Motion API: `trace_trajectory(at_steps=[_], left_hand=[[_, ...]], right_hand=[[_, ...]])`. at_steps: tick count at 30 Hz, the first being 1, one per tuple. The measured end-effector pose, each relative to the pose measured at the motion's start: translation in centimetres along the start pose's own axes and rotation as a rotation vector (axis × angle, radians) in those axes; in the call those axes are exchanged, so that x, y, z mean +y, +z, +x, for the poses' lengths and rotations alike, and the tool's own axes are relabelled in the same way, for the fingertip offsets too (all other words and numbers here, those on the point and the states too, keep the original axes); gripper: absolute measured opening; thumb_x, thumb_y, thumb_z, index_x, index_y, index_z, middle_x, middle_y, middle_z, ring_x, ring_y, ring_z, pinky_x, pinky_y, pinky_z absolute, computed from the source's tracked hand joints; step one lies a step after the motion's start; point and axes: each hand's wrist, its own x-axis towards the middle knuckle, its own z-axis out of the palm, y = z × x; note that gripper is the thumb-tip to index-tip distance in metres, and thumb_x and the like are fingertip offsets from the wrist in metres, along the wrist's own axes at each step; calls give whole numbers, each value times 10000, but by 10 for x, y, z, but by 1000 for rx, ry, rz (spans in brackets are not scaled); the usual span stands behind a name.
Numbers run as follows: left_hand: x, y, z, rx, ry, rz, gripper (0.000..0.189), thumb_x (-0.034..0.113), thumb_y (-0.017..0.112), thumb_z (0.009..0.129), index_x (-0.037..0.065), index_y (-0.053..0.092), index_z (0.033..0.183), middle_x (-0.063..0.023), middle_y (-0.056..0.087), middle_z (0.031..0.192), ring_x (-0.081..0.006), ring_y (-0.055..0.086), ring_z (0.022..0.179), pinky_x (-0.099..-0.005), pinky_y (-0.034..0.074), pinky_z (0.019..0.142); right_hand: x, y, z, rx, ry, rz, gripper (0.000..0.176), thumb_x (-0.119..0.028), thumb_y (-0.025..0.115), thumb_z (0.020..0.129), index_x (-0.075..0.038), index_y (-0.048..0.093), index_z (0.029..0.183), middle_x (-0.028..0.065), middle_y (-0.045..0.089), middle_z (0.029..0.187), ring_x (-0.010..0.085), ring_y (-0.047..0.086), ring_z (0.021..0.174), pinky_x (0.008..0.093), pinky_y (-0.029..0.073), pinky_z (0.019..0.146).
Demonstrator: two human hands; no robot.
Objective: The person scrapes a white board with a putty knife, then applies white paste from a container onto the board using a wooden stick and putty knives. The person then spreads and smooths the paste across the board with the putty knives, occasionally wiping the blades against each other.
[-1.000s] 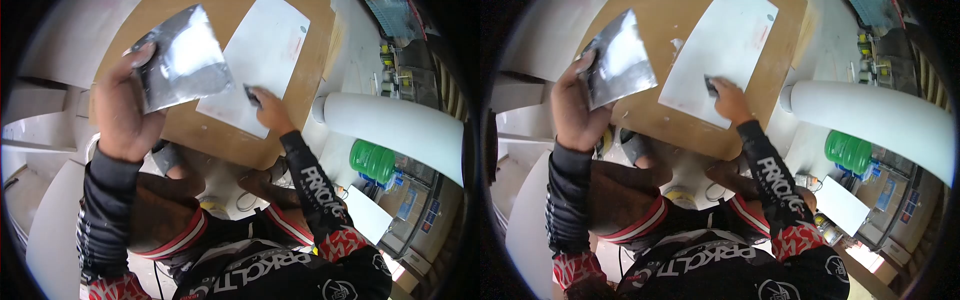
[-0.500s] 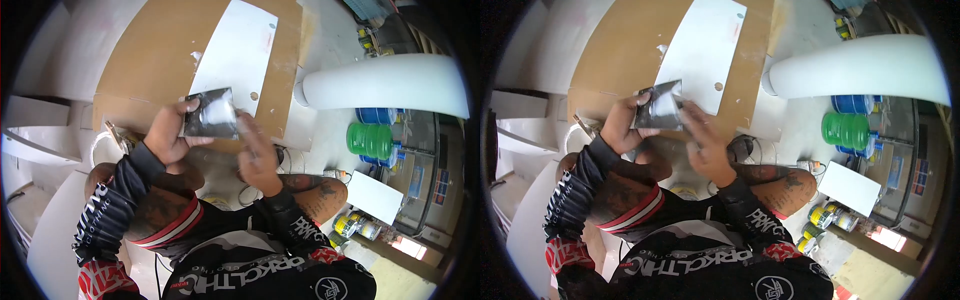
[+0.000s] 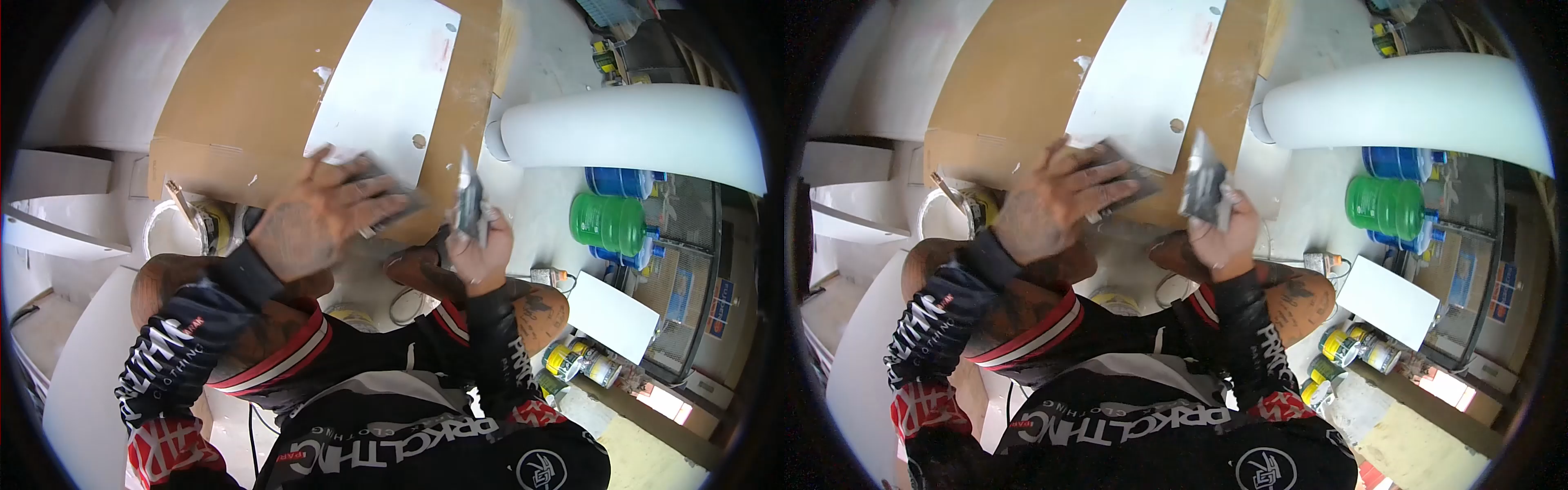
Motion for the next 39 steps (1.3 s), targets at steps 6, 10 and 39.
trace_trajectory(at_steps=[6, 10, 39], left_hand=[[-47, 5, -32, -268, -313, 88, 346, 92, 577, 822, 155, 643, 1155, -47, 676, 1062, -246, 608, 1023, -414, 409, 990], [-51, -7, -24, -117, -292, 14, 318, 96, 589, 821, 124, 654, 1131, -81, 682, 1022, -260, 619, 993, -387, 431, 944], [-59, -9, -25, -193, -321, -187, 372, 46, 623, 801, 83, 631, 1171, -178, 672, 963, -336, 643, 912, -415, 497, 840]], right_hand=[[-36, -41, 83, 194, -279, -1438, 322, -70, 511, 885, 0, 548, 1197, 139, 631, 1120, 290, 625, 1004, 405, 486, 867], [-28, -40, 124, -184, -222, -2093, 396, -44, 490, 870, 50, 494, 1255, 203, 607, 1172, 350, 596, 1031, 373, 455, 914], [24, -76, 104, -324, -263, -2332, 449, -8, 519, 791, -22, 557, 1238, 209, 573, 1223, 382, 526, 1143, 425, 426, 982]])
